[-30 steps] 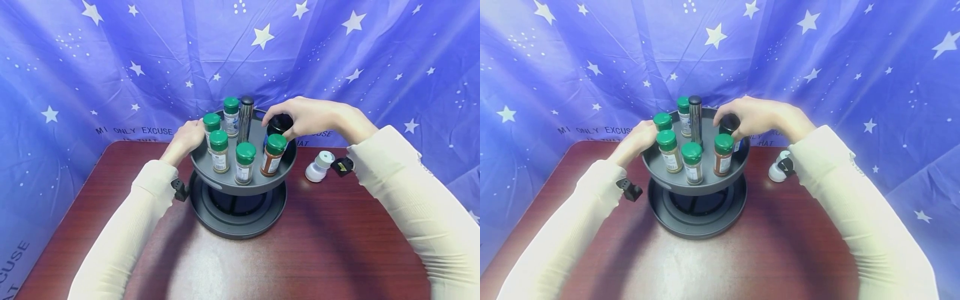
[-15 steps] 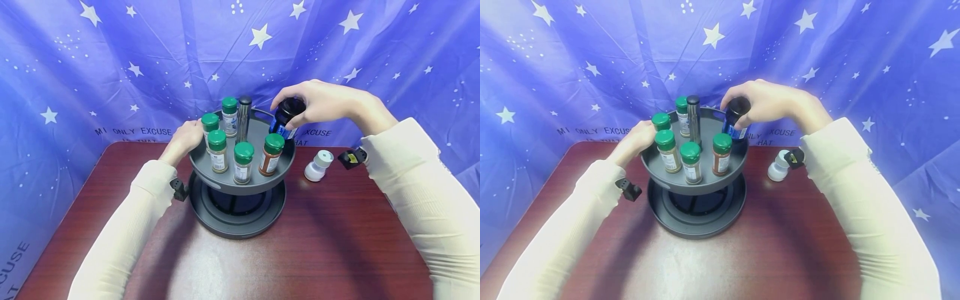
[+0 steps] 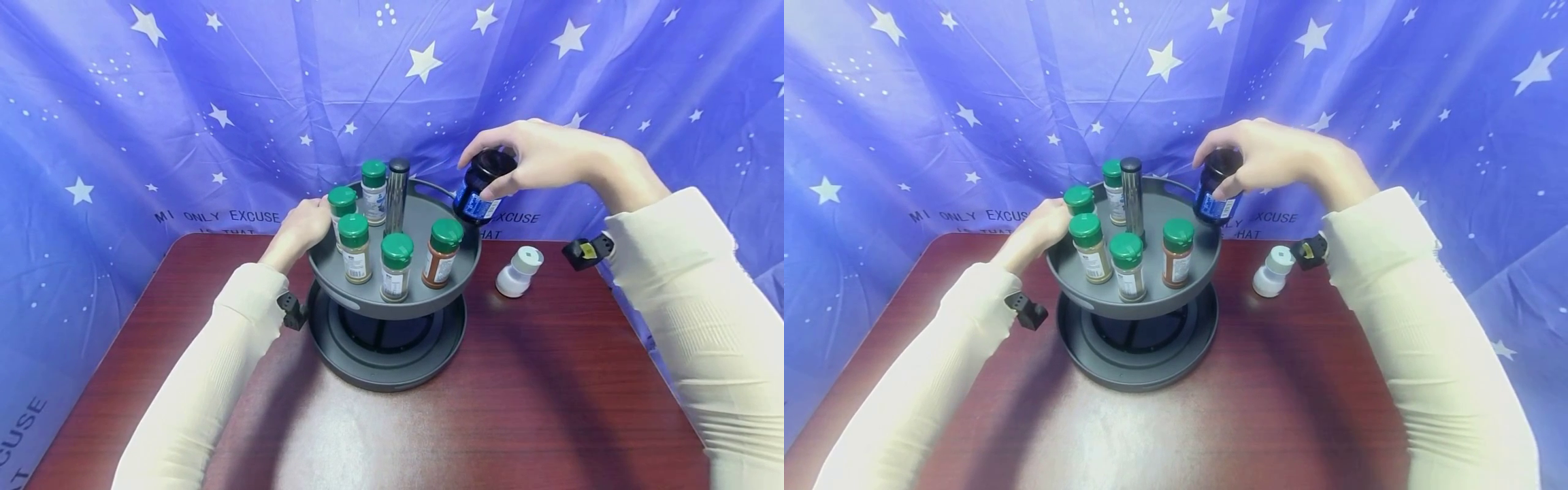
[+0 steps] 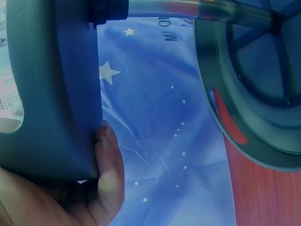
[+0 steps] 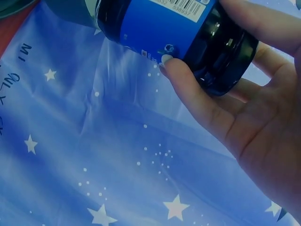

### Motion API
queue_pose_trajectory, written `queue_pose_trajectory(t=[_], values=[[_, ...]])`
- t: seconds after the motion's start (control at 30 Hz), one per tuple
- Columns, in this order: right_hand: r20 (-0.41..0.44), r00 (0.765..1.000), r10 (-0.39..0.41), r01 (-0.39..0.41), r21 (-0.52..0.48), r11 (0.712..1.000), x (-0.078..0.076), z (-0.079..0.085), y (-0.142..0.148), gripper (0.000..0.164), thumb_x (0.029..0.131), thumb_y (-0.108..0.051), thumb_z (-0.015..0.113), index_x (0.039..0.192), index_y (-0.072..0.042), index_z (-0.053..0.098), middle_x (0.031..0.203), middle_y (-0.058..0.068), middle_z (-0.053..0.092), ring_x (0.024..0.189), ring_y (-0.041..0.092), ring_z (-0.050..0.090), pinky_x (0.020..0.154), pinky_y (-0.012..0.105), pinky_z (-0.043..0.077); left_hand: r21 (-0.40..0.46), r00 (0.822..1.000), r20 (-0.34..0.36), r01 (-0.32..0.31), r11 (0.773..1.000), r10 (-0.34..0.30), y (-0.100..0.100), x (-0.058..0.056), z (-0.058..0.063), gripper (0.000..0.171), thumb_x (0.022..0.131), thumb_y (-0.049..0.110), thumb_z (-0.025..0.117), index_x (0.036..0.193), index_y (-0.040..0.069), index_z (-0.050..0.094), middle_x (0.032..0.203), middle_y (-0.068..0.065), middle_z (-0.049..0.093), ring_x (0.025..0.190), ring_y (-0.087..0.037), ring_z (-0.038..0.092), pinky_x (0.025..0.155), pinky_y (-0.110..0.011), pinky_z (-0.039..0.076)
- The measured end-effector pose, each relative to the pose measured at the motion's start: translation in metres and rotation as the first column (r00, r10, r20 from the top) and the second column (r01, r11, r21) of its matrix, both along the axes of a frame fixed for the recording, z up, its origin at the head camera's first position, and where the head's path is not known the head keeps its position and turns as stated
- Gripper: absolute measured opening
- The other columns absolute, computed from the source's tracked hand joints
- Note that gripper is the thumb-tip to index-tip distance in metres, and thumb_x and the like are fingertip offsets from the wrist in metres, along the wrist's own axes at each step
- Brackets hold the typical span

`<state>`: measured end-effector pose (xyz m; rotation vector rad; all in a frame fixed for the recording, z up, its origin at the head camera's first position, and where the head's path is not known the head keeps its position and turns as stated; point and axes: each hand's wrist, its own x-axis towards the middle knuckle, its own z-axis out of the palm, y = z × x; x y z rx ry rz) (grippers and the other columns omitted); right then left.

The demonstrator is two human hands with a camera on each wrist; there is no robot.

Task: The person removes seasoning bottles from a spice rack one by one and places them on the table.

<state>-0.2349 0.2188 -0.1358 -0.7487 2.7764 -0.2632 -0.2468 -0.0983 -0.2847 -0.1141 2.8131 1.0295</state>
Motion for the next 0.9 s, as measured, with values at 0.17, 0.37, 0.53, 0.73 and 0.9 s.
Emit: queue_pose_trajectory(t=[0.17,0.37,0.53,0.73,0.9], values=[[0.0,0.999,-0.036,0.036,-0.007,0.999,-0.003,0.002,0.008,0.054,0.088,-0.033,0.074,0.137,-0.032,0.053,0.118,0.006,0.067,0.104,0.02,0.057,0.088,0.038,0.041,-0.01,1.0,-0.005,-0.002,1.0,0.002,0.001,-0.001,0.0,0.063,0.105,0.046,0.015,0.15,0.01,0.042,0.156,-0.014,0.039,0.146,-0.039,0.033,0.117,-0.054,0.03],[-0.007,0.998,-0.064,0.064,0.005,0.998,-0.007,0.003,0.017,0.056,0.088,-0.033,0.074,0.139,-0.03,0.052,0.118,0.007,0.068,0.103,0.02,0.059,0.087,0.039,0.041,-0.005,1.0,0.007,0.002,1.0,-0.002,0.001,0.0,0.001,0.063,0.105,0.047,0.014,0.151,0.011,0.039,0.157,-0.014,0.037,0.146,-0.04,0.032,0.118,-0.054,0.029],[-0.004,0.997,-0.082,0.082,0.01,0.997,-0.009,0.003,0.023,0.055,0.088,-0.032,0.074,0.138,-0.027,0.052,0.115,0.007,0.069,0.098,0.02,0.061,0.086,0.038,0.041,-0.004,1.0,0.009,0.005,1.0,-0.005,0.001,0.0,0.002,0.063,0.105,0.047,0.014,0.151,0.011,0.039,0.158,-0.014,0.037,0.147,-0.039,0.031,0.118,-0.054,0.028],[0.013,0.995,-0.097,0.097,0.009,0.995,-0.014,0.001,0.029,0.053,0.088,-0.028,0.074,0.136,-0.022,0.052,0.114,0.01,0.069,0.09,0.017,0.066,0.083,0.036,0.044,0.0,1.0,0.007,0.006,1.0,-0.006,0.0,0.001,0.001,0.063,0.105,0.047,0.014,0.151,0.011,0.039,0.158,-0.014,0.037,0.147,-0.039,0.031,0.118,-0.054,0.028],[0.024,0.993,-0.117,0.116,0.017,0.993,-0.019,-0.001,0.038,0.051,0.088,-0.028,0.074,0.133,-0.019,0.053,0.114,0.011,0.069,0.089,0.017,0.067,0.081,0.034,0.047,-0.006,1.0,0.002,0.013,1.0,-0.013,0.0,0.001,0.0,0.063,0.105,0.046,0.013,0.151,0.011,0.039,0.158,-0.014,0.037,0.147,-0.038,0.031,0.119,-0.053,0.028]])
